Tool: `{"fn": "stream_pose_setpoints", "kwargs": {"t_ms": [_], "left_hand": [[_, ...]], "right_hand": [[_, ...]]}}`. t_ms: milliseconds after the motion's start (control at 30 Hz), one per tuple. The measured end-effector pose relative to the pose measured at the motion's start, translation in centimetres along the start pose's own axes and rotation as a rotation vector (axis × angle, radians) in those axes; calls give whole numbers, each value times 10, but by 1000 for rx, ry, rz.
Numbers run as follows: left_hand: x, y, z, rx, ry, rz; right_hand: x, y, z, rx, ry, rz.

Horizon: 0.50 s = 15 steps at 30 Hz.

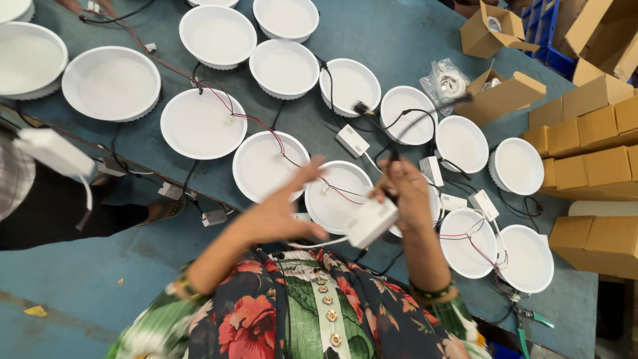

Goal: The person assembles LED light fixtures by connecting wires to power adapters and placing the lights on a workbench. They handle multiple white circular light units, plug in adapters, and arrange the components for testing.

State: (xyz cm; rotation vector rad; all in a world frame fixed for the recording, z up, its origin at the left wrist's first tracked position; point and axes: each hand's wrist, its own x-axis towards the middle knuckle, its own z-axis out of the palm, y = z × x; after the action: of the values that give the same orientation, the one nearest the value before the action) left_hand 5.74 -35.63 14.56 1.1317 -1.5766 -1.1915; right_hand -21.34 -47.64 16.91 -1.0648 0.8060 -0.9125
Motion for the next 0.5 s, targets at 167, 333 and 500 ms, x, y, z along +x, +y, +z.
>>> {"fn": "stream_pose_setpoints", "kwargs": {"t_ms": [167,333,500], "left_hand": [[41,-12,44,-144,-269,99],[53,-52,70,-617,-300,-210],[51,-97,95,-1015,-268,-493]], "right_hand": [[18,6,18,249,-105,-18],[48,29,-1,512,95,78],[79,74,-13,465,312,158]]}}
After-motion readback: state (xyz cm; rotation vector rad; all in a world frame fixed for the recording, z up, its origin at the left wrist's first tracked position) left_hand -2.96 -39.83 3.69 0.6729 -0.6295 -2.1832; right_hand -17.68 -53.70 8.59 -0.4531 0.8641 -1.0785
